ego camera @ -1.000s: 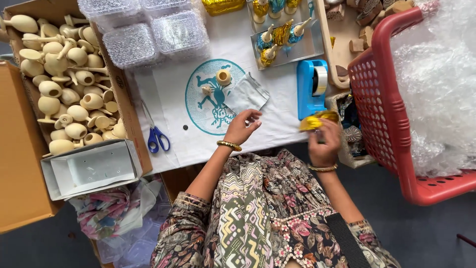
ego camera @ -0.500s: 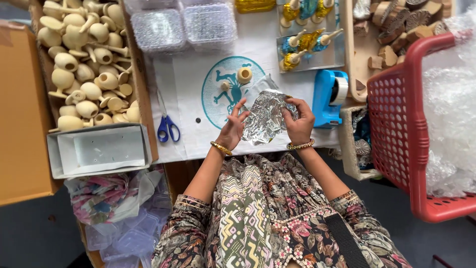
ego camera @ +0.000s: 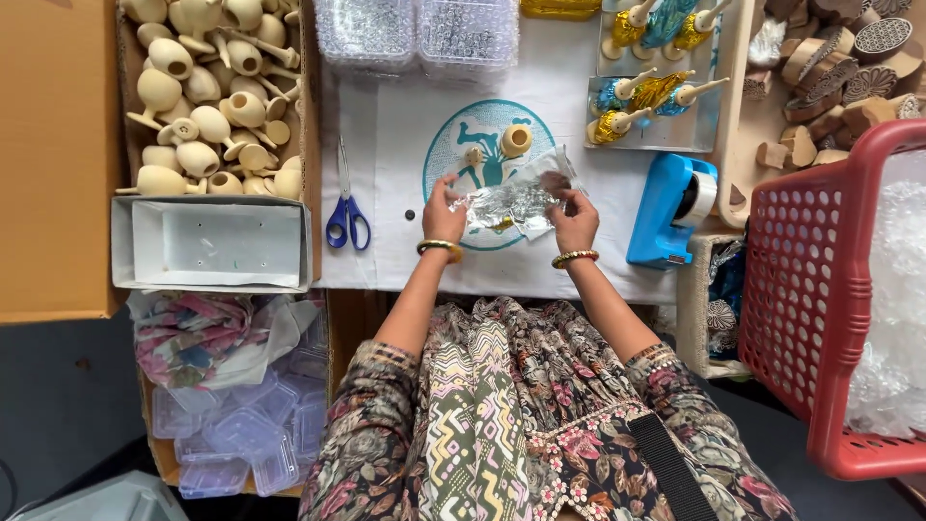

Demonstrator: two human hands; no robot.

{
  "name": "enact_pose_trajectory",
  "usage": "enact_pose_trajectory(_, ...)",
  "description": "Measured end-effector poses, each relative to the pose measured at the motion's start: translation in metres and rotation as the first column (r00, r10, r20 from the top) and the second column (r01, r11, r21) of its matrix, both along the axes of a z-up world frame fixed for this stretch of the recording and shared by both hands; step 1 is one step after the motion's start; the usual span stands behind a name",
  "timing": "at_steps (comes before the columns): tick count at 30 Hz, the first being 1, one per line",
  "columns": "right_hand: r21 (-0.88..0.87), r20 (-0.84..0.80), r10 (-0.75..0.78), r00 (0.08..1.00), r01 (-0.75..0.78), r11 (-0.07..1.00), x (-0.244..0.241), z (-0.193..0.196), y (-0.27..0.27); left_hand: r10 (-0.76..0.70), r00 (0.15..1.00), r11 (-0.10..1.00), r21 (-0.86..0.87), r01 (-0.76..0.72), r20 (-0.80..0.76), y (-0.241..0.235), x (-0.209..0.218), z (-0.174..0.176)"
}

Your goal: The person wraps small wooden figurines with gold and silver foil. They use a tape dispenser to secure the foil around the figurines and place the finished items into a clear plastic tray.

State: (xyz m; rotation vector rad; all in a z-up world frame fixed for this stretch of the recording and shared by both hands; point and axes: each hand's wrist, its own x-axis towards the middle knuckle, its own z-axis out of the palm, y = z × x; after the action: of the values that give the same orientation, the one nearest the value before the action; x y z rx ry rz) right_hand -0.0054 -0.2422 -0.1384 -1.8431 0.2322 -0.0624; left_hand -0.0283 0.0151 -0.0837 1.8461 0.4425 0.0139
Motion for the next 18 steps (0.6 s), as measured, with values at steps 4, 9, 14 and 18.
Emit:
enact_pose_trajectory(4, -0.069, -0.103, -0.008, 0.995, 0.001, 0.998, 0.007, -0.008, 0.018, -0.089, 0.959, 0.895, 0.445, -0.041, 0.268, -0.025, 0.010, 0.001)
enact_pose_trajectory(9, 0.057, -0.099, -0.008, 0.995, 0.013, 0.998, 0.008, -0.020, 0.021, -0.658, 0.746, 0.569, 0.713, 0.409, 0.097, -0.058, -0.003, -0.009)
enact_pose_trajectory(14, -0.265, -0.214, -0.016, 0.977, -0.043, 0.963, 0.008, -0.031, -0.007, -0.701, 0.712, 0.487, 0.751, 0.445, 0.033, -0.043, -0.017, -0.023)
enact_pose_trajectory(18, -0.272, -0.233, 0.015, 0.972, -0.080, 0.959, 0.007, 0.002, -0.002, -0.725, 0.685, 0.303, 0.862, 0.406, -0.067, -0.028, -0.020, -0.031)
